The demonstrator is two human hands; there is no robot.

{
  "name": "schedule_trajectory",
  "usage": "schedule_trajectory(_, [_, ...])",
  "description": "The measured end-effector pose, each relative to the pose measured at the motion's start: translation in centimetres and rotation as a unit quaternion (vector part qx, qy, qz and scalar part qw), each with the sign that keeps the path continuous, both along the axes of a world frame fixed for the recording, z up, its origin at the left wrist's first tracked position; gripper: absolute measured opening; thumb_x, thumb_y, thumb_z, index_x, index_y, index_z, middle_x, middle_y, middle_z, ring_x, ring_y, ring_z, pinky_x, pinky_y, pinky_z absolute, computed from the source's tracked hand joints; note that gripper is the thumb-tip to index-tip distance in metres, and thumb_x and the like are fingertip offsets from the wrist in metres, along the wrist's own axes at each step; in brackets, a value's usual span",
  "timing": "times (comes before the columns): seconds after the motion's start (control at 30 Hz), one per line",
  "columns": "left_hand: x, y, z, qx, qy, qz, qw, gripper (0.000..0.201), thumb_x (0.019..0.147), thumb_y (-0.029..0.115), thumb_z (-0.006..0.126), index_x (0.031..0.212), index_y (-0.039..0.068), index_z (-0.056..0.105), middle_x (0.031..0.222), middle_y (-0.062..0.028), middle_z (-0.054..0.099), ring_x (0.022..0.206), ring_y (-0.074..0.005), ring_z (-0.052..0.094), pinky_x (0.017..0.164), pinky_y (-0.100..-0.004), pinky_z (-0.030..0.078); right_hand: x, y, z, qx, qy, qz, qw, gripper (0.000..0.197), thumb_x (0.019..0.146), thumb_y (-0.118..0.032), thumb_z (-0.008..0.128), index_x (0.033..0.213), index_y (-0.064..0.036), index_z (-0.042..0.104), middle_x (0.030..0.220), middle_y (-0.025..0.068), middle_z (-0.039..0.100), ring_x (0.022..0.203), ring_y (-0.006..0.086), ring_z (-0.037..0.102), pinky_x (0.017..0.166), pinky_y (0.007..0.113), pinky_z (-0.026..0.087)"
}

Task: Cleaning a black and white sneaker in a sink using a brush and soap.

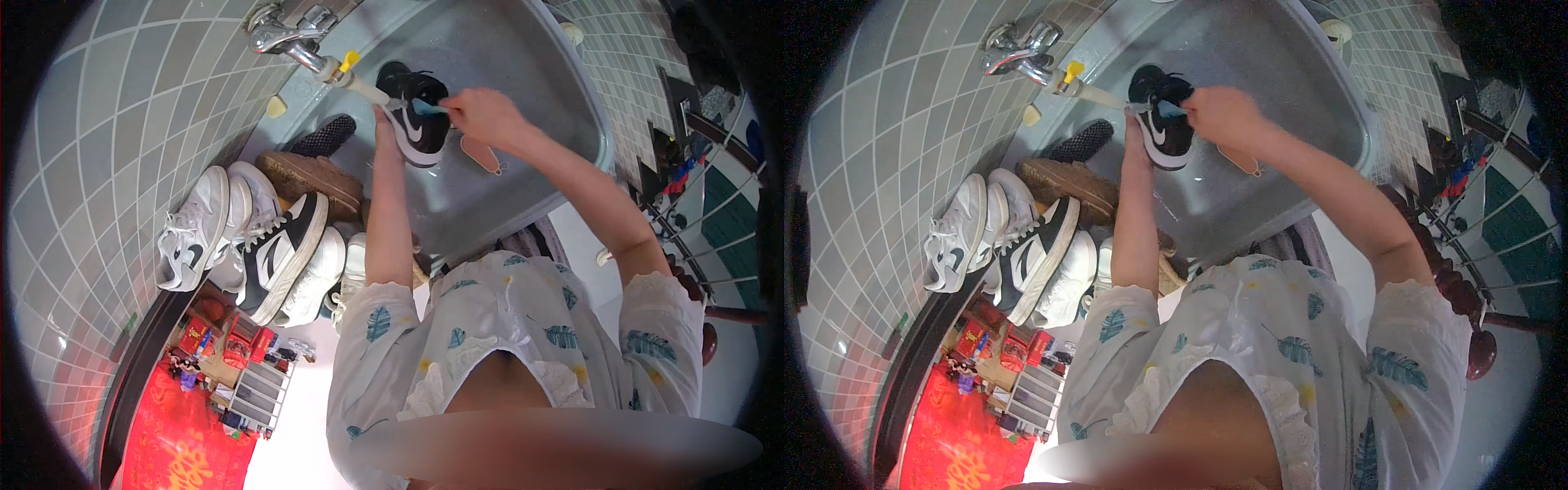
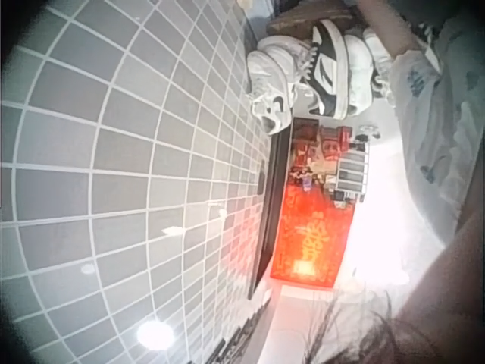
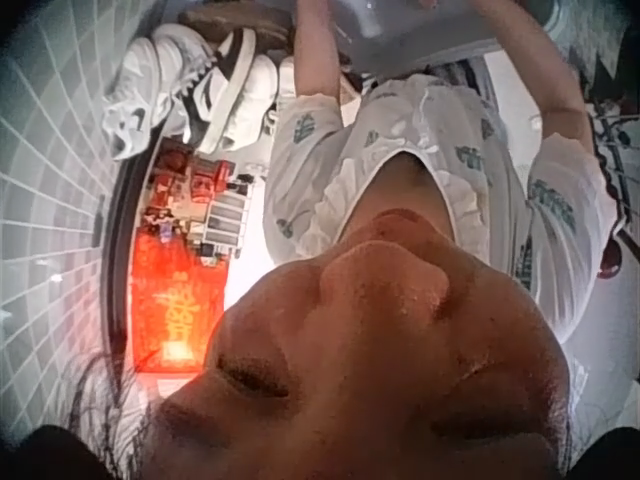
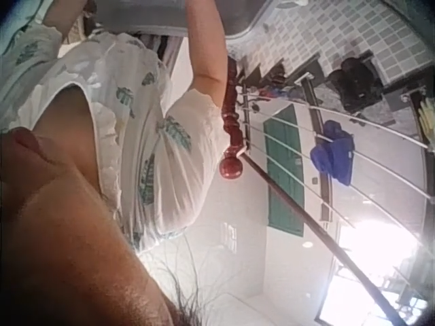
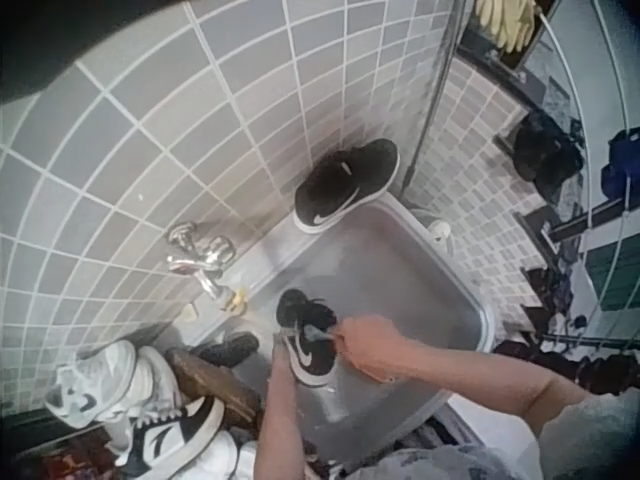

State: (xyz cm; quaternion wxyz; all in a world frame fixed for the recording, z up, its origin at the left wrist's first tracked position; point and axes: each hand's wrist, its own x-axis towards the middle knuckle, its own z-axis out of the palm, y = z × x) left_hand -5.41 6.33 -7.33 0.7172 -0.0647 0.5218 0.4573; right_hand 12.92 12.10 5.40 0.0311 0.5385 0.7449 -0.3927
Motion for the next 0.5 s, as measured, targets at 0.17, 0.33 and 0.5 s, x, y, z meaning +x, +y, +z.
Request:
schedule_trajectory(0.17, [2.8, 1.9, 0.8, -0.051, 0.034, 0.024, 0.998, 0.065, 0.096, 0.055, 0.017, 0.132, 0.007, 0.042, 0.125, -0.0121, 0.054, 0.114, -0.0303, 0.051, 0.1, -0.042, 0.039, -4.4, 2.9, -7.0, -0.012, -0.017, -0.207, 0.978, 0.022, 0.082, -0.017, 0.05, 0.094, -0.0114, 0.068, 0.086, 0.0187, 0.064, 0.081, 0.0366, 0.062, 0.071, 0.046, 0.05])
schedule_trajectory(0.33, [-0.5, 1.0, -0.6, -0.037, 0.049, -0.006, 0.998, 0.067, 0.095, 0.057, 0.021, 0.13, 0.005, 0.044, 0.122, -0.0123, 0.056, 0.111, -0.0298, 0.053, 0.098, -0.041, 0.04, -1.1, 0.4, -4.5, -0.073, 0.01, -0.073, 0.995, 0.022, 0.081, -0.018, 0.049, 0.092, -0.0098, 0.067, 0.092, 0.0177, 0.065, 0.085, 0.0369, 0.062, 0.074, 0.046, 0.049])
schedule_trajectory(0.5, [1.5, 0.4, -1.5, -0.022, 0.101, -0.045, 0.994, 0.066, 0.095, 0.057, 0.021, 0.131, 0.006, 0.043, 0.125, -0.0109, 0.054, 0.112, -0.0284, 0.053, 0.097, -0.0378, 0.041, -2.9, 0.2, -6.2, -0.045, -0.005, -0.17, 0.984, 0.024, 0.082, -0.02, 0.049, 0.094, -0.0094, 0.067, 0.094, 0.0166, 0.065, 0.089, 0.0359, 0.062, 0.075, 0.045, 0.049])
